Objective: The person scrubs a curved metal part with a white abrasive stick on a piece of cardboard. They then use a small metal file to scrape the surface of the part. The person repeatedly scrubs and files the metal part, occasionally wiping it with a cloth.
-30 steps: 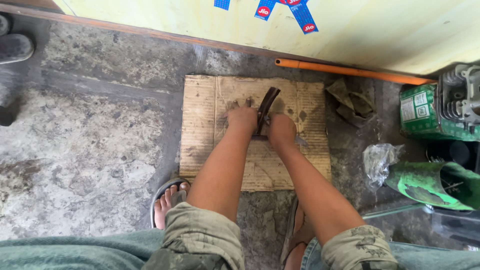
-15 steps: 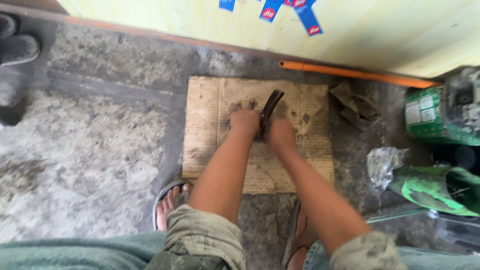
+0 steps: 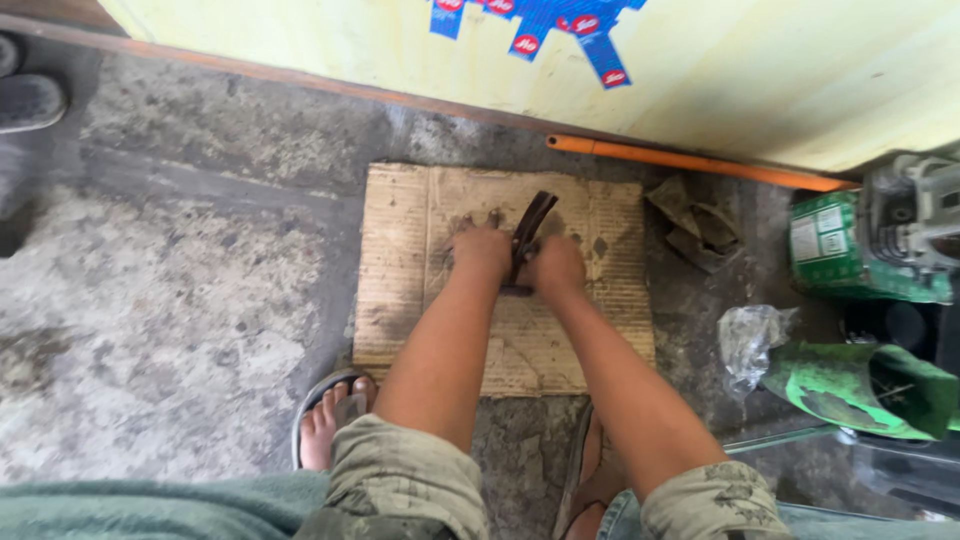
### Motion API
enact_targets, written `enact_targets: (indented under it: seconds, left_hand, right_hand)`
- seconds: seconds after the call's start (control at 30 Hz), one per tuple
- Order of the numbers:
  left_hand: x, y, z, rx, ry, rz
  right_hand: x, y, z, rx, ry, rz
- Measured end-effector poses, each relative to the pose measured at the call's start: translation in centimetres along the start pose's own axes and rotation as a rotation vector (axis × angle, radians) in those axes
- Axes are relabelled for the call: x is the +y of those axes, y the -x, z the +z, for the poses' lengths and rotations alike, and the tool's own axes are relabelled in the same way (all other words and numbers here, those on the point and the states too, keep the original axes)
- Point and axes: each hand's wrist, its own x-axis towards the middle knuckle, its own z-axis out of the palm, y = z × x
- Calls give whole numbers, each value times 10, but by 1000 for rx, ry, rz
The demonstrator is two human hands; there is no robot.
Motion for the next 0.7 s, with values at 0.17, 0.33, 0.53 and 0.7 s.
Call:
enact_targets:
  seconds: [0.17, 0.33, 0.53, 0.7]
  left_hand:
    - [-2, 13, -8, -48, 7, 28]
    - [-3, 9, -12, -18, -33, 23]
    - [-7, -2, 1, -32, -16, 46]
    - [-3, 1, -1, -17, -98, 40]
  right_hand:
    - [5, -3, 10, -109, 132, -37]
    - [18, -28, -24, -60, 144, -205]
    - [26, -23, -5, 101, 183, -409]
    - [14, 0, 15, 38, 241, -221]
